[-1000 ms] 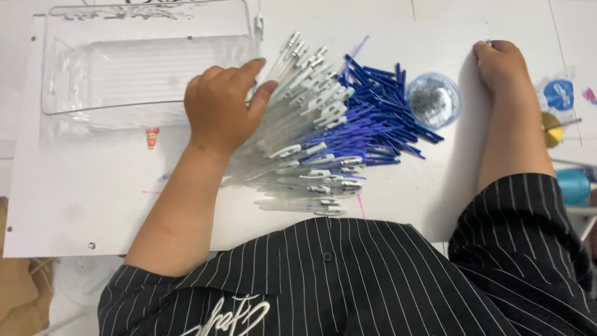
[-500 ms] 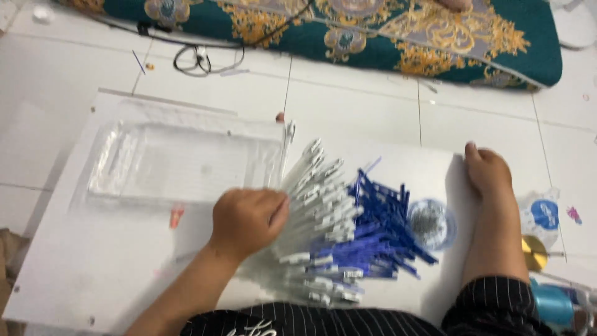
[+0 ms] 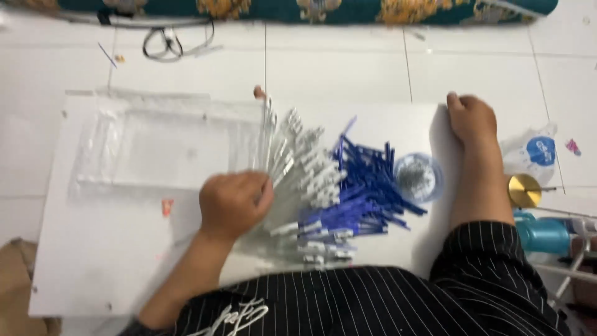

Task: Assembling plastic pens by inserting ink tubes and caps into pen bodies at a steady pace.

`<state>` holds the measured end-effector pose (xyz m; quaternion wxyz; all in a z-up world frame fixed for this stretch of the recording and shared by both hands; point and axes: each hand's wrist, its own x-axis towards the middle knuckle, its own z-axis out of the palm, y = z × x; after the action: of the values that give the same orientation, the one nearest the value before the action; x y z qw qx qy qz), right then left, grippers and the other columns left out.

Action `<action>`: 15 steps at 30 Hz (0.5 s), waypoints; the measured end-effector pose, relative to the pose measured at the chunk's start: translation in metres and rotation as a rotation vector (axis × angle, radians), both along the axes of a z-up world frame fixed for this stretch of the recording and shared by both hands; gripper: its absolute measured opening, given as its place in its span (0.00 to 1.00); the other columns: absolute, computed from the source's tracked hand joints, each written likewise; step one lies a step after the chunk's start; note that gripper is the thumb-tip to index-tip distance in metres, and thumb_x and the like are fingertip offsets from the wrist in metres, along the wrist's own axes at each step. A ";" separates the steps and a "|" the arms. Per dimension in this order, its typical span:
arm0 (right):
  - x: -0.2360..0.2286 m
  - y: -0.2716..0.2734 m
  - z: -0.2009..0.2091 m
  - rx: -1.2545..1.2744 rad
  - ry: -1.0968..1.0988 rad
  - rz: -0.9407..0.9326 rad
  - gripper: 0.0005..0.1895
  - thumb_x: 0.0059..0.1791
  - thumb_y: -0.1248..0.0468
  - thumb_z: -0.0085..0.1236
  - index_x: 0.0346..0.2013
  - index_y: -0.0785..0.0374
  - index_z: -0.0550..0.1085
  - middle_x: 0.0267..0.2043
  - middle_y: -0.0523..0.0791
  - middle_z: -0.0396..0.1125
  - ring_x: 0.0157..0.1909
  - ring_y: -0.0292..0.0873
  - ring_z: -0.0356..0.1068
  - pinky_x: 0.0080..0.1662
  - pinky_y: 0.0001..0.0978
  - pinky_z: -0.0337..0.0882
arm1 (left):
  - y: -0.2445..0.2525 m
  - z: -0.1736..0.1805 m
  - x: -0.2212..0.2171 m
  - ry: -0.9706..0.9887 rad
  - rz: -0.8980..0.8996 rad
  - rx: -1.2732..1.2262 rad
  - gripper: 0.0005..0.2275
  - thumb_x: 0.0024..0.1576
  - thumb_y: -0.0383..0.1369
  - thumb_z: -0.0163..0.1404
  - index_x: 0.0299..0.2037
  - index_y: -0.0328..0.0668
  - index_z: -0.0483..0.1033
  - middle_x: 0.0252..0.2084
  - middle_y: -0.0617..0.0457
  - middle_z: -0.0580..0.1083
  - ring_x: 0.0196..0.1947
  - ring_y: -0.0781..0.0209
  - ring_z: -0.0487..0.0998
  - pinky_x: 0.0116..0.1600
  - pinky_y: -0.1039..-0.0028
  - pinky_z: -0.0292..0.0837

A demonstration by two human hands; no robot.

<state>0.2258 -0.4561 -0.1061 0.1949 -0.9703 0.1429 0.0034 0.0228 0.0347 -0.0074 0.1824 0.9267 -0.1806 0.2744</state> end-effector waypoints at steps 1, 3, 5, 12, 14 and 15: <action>0.001 0.008 0.007 -0.002 -0.036 0.012 0.25 0.61 0.48 0.49 0.54 0.69 0.78 0.50 0.57 0.73 0.51 0.60 0.72 0.52 0.50 0.69 | -0.002 0.005 0.001 -0.034 0.018 0.014 0.07 0.51 0.23 0.56 0.27 0.49 0.81 0.21 0.63 0.77 0.13 0.72 0.68 0.25 0.81 0.58; -0.005 0.017 0.017 0.007 -0.028 0.029 0.23 0.61 0.51 0.49 0.55 0.69 0.77 0.52 0.58 0.73 0.51 0.60 0.72 0.53 0.50 0.69 | -0.005 0.008 -0.004 -0.056 0.058 0.030 0.05 0.52 0.24 0.57 0.27 0.47 0.81 0.21 0.62 0.77 0.15 0.70 0.68 0.26 0.79 0.59; -0.008 0.013 0.013 0.012 -0.024 0.039 0.22 0.61 0.53 0.50 0.57 0.70 0.76 0.53 0.59 0.72 0.51 0.59 0.72 0.54 0.50 0.70 | -0.008 0.007 -0.005 -0.083 0.089 0.044 0.03 0.52 0.25 0.58 0.28 0.45 0.81 0.22 0.62 0.76 0.17 0.68 0.69 0.28 0.77 0.60; 0.003 -0.003 -0.016 0.075 -0.193 0.055 0.21 0.63 0.53 0.54 0.52 0.72 0.78 0.47 0.58 0.74 0.46 0.56 0.74 0.49 0.47 0.72 | -0.009 0.000 -0.003 -0.120 0.090 0.016 0.06 0.61 0.34 0.57 0.34 0.44 0.86 0.25 0.61 0.81 0.17 0.69 0.73 0.27 0.80 0.60; 0.003 -0.002 -0.013 0.056 -0.184 0.053 0.21 0.63 0.54 0.53 0.52 0.73 0.78 0.47 0.59 0.74 0.46 0.58 0.74 0.49 0.48 0.72 | -0.010 -0.004 -0.001 -0.105 0.102 0.015 0.08 0.61 0.37 0.59 0.35 0.45 0.86 0.24 0.61 0.80 0.16 0.70 0.72 0.27 0.80 0.59; 0.003 -0.002 -0.013 0.060 -0.179 0.055 0.22 0.63 0.53 0.53 0.52 0.73 0.78 0.47 0.58 0.74 0.46 0.57 0.74 0.49 0.47 0.71 | -0.010 -0.005 -0.001 -0.107 0.119 0.029 0.10 0.61 0.41 0.58 0.35 0.46 0.86 0.24 0.61 0.80 0.15 0.70 0.71 0.27 0.80 0.59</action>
<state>0.2287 -0.4585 -0.1193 0.2357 -0.9641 0.0980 -0.0737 0.0216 0.0243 -0.0122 0.1423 0.9225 -0.1384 0.3311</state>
